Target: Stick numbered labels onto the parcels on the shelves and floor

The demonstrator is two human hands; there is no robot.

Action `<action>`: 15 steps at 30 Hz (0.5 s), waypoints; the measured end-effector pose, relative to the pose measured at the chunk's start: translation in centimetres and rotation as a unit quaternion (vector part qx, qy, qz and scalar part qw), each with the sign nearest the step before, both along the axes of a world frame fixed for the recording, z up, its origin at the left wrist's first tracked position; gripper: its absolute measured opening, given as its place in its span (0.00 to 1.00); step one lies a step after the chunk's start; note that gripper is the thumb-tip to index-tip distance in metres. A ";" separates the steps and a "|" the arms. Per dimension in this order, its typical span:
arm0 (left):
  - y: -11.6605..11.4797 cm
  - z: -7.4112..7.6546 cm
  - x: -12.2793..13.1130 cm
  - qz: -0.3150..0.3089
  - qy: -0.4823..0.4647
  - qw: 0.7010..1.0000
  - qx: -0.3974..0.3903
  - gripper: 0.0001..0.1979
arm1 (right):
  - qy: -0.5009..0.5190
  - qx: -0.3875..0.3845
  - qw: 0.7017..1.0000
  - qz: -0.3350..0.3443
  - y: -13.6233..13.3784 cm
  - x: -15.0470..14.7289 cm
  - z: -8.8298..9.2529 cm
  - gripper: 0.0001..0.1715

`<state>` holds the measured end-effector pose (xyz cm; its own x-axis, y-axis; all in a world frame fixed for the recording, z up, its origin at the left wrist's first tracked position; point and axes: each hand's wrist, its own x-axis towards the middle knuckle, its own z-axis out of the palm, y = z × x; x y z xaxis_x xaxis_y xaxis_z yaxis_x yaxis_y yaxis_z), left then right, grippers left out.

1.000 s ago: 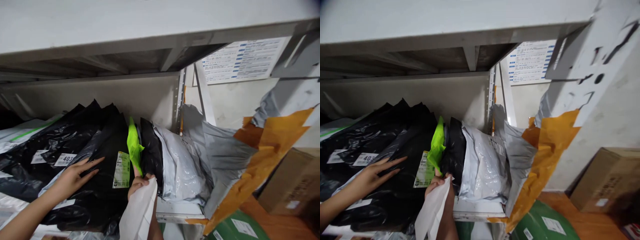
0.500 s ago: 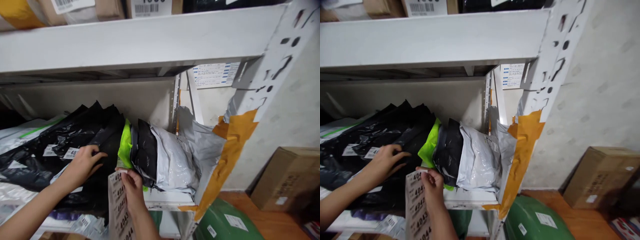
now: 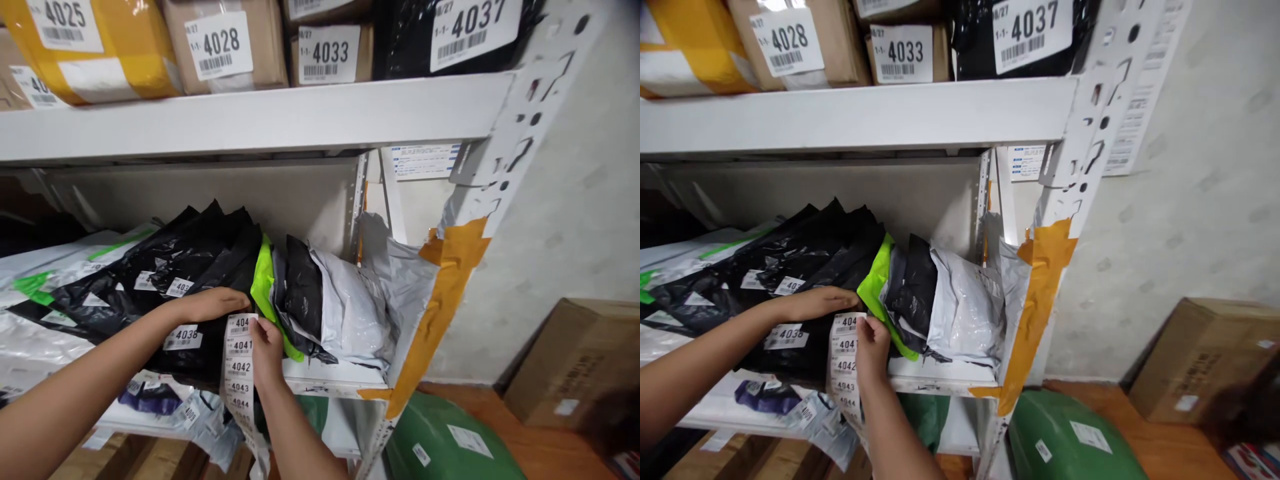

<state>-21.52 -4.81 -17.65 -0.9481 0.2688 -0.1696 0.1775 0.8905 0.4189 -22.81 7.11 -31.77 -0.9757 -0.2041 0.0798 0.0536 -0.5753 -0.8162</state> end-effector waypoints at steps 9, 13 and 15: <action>-0.7 -0.9 0.0 0.062 0.100 0.975 -0.189 0.11 | -0.055 0.033 0.998 -0.024 -4.0 -0.9 0.4 0.23; -0.2 -2.1 0.7 0.089 0.161 0.955 -0.232 0.07 | -0.061 0.021 0.997 0.044 -3.0 -0.3 0.3 0.19; 0.1 -2.5 1.1 0.100 0.182 0.948 -0.241 0.15 | -0.048 0.008 0.998 0.047 -2.1 0.4 -0.1 0.20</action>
